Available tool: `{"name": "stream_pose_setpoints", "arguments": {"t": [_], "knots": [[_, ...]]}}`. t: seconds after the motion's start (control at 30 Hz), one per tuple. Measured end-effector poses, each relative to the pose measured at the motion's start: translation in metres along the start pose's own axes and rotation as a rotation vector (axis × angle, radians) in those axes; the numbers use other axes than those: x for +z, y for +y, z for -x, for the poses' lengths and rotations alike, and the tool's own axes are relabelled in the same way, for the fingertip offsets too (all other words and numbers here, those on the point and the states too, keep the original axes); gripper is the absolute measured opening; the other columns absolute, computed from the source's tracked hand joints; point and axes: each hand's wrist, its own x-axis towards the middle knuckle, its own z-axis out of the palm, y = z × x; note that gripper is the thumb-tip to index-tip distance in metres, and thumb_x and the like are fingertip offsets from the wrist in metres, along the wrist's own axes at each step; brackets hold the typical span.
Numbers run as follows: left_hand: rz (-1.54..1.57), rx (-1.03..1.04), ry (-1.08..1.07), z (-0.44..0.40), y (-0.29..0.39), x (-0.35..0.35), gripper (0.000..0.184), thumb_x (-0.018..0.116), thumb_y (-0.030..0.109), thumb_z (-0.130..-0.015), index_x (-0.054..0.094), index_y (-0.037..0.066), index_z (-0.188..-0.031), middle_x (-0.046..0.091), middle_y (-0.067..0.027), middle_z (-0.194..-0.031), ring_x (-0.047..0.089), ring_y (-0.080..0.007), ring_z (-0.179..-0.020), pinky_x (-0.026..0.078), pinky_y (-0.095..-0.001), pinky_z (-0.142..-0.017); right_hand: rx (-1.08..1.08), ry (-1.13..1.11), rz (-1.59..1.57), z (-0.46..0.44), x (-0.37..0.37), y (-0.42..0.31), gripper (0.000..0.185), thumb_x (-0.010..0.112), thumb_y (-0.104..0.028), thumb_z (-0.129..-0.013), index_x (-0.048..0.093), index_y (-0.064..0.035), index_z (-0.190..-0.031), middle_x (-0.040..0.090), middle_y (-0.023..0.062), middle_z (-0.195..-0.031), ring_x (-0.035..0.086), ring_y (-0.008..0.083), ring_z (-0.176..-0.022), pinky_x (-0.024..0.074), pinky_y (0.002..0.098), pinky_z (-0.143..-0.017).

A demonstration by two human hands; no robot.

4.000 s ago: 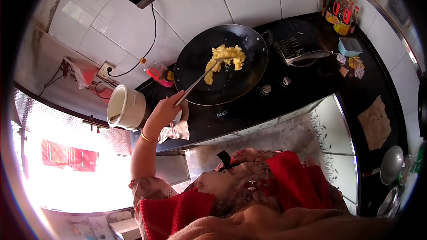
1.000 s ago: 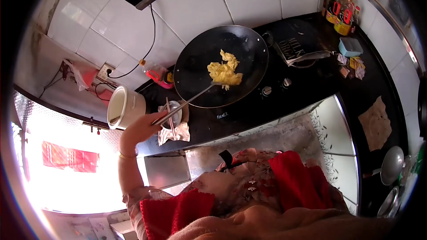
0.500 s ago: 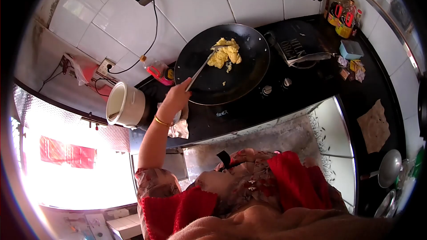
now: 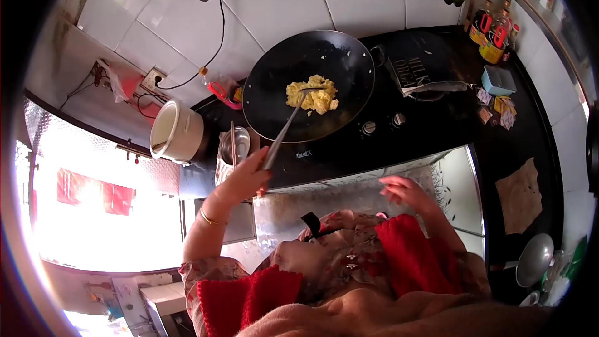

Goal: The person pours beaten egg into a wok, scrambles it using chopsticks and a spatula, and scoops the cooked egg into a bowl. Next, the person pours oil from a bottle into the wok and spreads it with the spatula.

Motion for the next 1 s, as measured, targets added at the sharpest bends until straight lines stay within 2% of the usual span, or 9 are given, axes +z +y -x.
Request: {"name": "stream_pose_setpoints", "arguments": {"t": [0.13,0.33,0.4,0.53,0.67,0.7,0.73,0.83,1.0], "knots": [[0.17,0.097,-0.153,0.002,0.014,0.068,0.065,0.052,-0.001,-0.084,0.021,0.003,-0.141,0.054,-0.0074,-0.091,0.056,-0.0131,-0.075,0.048,-0.0266,-0.063,-0.082,-0.299,-0.332,-0.03,0.052,-0.103,0.058,0.045,-0.023,-0.096,0.015,-0.017,-0.145,0.058,0.0105,-0.11,0.059,0.0154,-0.085,0.0489,0.0291,-0.069],[0.328,0.316,-0.454,-0.001,0.011,0.11,0.056,0.051,0.004,-0.087,0.027,0.001,-0.138,0.056,-0.011,-0.105,0.057,-0.0141,-0.088,0.048,-0.0277,-0.077,0.085,-0.143,-0.498,-0.046,0.079,-0.142,0.063,0.045,-0.017,-0.094,0.01,-0.0159,-0.146,0.055,0.0116,-0.115,0.061,0.02,-0.09,0.0503,0.0332,-0.073],[0.217,0.429,-0.564,0.006,-0.008,0.091,0.049,0.051,0.008,-0.089,0.035,-0.001,-0.134,0.056,-0.0118,-0.11,0.058,-0.0143,-0.089,0.048,-0.0284,-0.078,0.102,-0.098,-0.424,-0.04,0.069,-0.145,0.069,0.046,-0.006,-0.088,0.01,-0.012,-0.146,0.054,0.013,-0.113,0.061,0.0191,-0.08,0.0512,0.0299,-0.061],[0.307,0.336,-0.547,0.026,-0.056,0.047,0.039,0.048,0.006,-0.09,0.045,-0.001,-0.128,0.057,-0.0102,-0.113,0.059,-0.0149,-0.093,0.048,-0.0276,-0.08,0.149,0.025,-0.128,-0.033,0.046,-0.17,0.07,0.049,-0.003,-0.084,0.015,-0.0107,-0.144,0.054,0.0105,-0.107,0.058,0.0151,-0.072,0.0522,0.0289,-0.05],[0.491,0.15,-0.259,0.036,-0.143,0.001,0.036,0.048,0.006,-0.09,0.048,-0.002,-0.126,0.06,-0.0104,-0.108,0.061,-0.016,-0.087,0.05,-0.0277,-0.076,0.396,0.106,0.833,-0.018,0.052,-0.218,0.07,0.054,-0.008,-0.083,0.02,-0.0179,-0.143,0.059,0.017,-0.094,0.062,0.0222,-0.07,0.0499,0.0344,-0.051],[0.535,0.096,-0.169,0.039,-0.171,-0.009,0.036,0.048,0.007,-0.091,0.048,-0.002,-0.126,0.062,-0.0105,-0.105,0.062,-0.0166,-0.084,0.051,-0.0285,-0.075,-0.07,0.247,1.32,-0.021,0.025,-0.173,0.068,0.056,-0.01,-0.083,0.024,-0.0174,-0.142,0.061,0.0209,-0.091,0.062,0.0329,-0.071,0.0506,0.0397,-0.061],[0.548,0.08,-0.082,0.039,-0.21,-0.018,0.036,0.049,0.009,-0.09,0.049,-0.002,-0.124,0.062,-0.0113,-0.105,0.062,-0.0176,-0.083,0.051,-0.0288,-0.073,-0.14,0.309,1.342,-0.018,0.023,-0.174,0.063,0.057,-0.01,-0.083,0.03,-0.0177,-0.14,0.061,0.0223,-0.089,0.06,0.0398,-0.074,0.0493,0.0435,-0.07],[0.701,-0.12,0.194,0.06,-0.284,-0.036,0.034,0.051,0.015,-0.09,0.051,-0.002,-0.12,0.062,-0.0131,-0.101,0.064,-0.0212,-0.081,0.053,-0.031,-0.068,0.065,0.293,1.204,0.0,0.059,-0.224,0.06,0.056,-0.008,-0.082,0.037,-0.0185,-0.138,0.06,0.022,-0.083,0.06,0.0382,-0.076,0.0477,0.044,-0.068],[0.867,-0.402,0.312,0.074,-0.419,-0.024,0.036,0.045,0.017,-0.089,0.049,-0.002,-0.119,0.059,-0.0159,-0.101,0.063,-0.0279,-0.079,0.052,-0.0368,-0.066,-0.063,0.26,1.3,-0.046,0.084,-0.21,0.061,0.057,-0.004,-0.081,0.038,-0.0192,-0.137,0.06,0.0231,-0.083,0.059,0.0397,-0.075,0.047,0.0435,-0.068]]}}
